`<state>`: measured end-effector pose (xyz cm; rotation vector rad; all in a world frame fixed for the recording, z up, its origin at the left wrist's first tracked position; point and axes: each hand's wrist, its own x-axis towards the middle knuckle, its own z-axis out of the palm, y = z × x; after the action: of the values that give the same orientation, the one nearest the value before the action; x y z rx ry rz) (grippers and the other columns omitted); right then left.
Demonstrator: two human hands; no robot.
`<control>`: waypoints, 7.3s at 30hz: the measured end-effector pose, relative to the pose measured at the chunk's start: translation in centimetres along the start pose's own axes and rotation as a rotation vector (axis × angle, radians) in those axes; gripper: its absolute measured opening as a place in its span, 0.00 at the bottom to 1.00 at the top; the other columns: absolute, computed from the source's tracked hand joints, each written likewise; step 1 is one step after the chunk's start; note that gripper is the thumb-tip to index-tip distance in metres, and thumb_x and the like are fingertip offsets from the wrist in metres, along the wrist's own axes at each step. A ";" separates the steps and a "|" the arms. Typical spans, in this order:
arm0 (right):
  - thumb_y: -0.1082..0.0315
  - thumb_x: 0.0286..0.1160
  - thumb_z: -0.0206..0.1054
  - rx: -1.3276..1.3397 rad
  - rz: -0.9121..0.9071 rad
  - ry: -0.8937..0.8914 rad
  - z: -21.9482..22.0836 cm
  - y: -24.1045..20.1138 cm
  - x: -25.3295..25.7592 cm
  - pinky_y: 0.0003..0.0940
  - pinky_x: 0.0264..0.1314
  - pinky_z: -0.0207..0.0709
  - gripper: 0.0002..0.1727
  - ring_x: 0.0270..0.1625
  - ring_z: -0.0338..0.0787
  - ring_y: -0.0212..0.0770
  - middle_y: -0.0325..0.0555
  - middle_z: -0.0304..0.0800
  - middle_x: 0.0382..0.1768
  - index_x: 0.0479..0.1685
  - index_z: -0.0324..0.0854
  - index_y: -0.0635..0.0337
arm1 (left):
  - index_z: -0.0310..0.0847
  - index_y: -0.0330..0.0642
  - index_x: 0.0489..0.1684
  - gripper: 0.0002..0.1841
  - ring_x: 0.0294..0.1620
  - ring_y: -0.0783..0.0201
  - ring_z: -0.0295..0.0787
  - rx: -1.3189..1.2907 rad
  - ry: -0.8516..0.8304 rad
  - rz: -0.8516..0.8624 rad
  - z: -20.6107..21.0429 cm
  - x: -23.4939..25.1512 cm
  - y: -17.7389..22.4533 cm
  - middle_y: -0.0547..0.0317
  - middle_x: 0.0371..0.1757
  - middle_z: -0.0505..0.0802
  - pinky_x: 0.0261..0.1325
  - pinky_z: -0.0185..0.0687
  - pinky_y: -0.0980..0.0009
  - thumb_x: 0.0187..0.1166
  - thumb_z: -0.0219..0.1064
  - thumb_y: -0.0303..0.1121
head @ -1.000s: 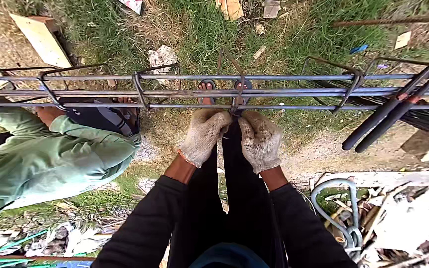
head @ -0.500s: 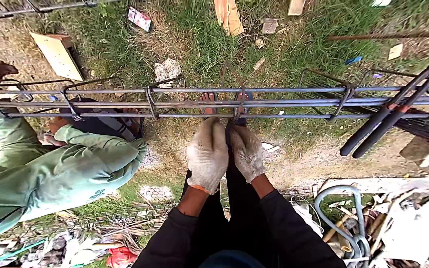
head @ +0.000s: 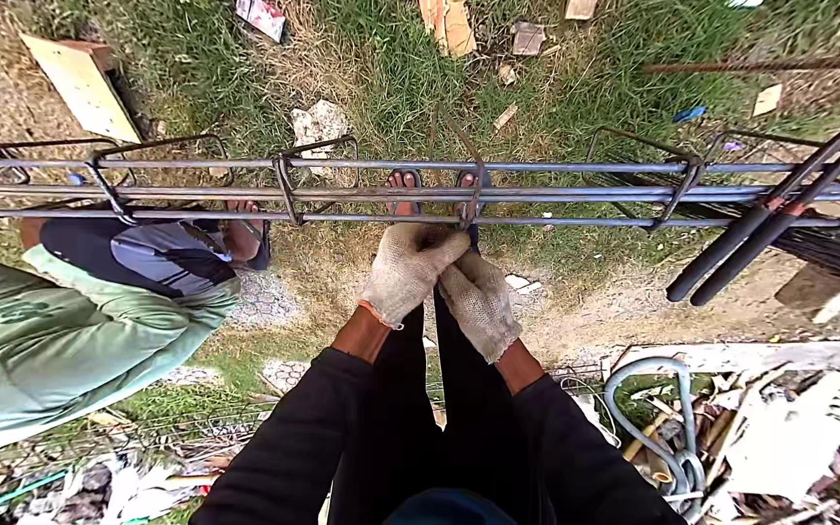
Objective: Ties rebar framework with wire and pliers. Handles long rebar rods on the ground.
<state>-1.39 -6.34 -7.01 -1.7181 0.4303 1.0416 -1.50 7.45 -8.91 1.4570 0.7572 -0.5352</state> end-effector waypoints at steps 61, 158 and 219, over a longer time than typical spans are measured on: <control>0.62 0.85 0.61 0.119 0.132 0.031 -1.5 0.5 -1.9 0.36 0.29 0.81 0.11 0.28 0.84 0.34 0.39 0.88 0.29 0.50 0.89 0.53 | 0.88 0.45 0.47 0.13 0.48 0.56 0.90 0.541 0.206 0.107 3.7 -3.3 2.9 0.56 0.46 0.93 0.55 0.85 0.47 0.78 0.70 0.44; 0.68 0.63 0.71 -0.547 -0.260 0.114 -2.9 7.0 -0.9 0.52 0.54 0.86 0.22 0.52 0.91 0.49 0.51 0.91 0.51 0.61 0.84 0.59 | 0.74 0.49 0.76 0.49 0.60 0.45 0.89 1.306 -0.222 0.588 -1.8 6.7 5.6 0.48 0.65 0.90 0.53 0.85 0.43 0.44 0.86 0.55; 0.49 0.78 0.64 -0.489 0.014 0.184 -1.7 5.6 -3.7 0.38 0.29 0.84 0.21 0.26 0.87 0.35 0.36 0.88 0.27 0.58 0.85 0.54 | 0.80 0.52 0.69 0.46 0.52 0.47 0.90 1.259 -0.095 0.776 -1.7 7.6 2.9 0.49 0.63 0.90 0.44 0.83 0.49 0.38 0.87 0.53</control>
<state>-6.69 -10.85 -7.16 -2.2608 0.3179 1.0601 5.47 10.21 -12.44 2.6516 -0.4003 -0.4536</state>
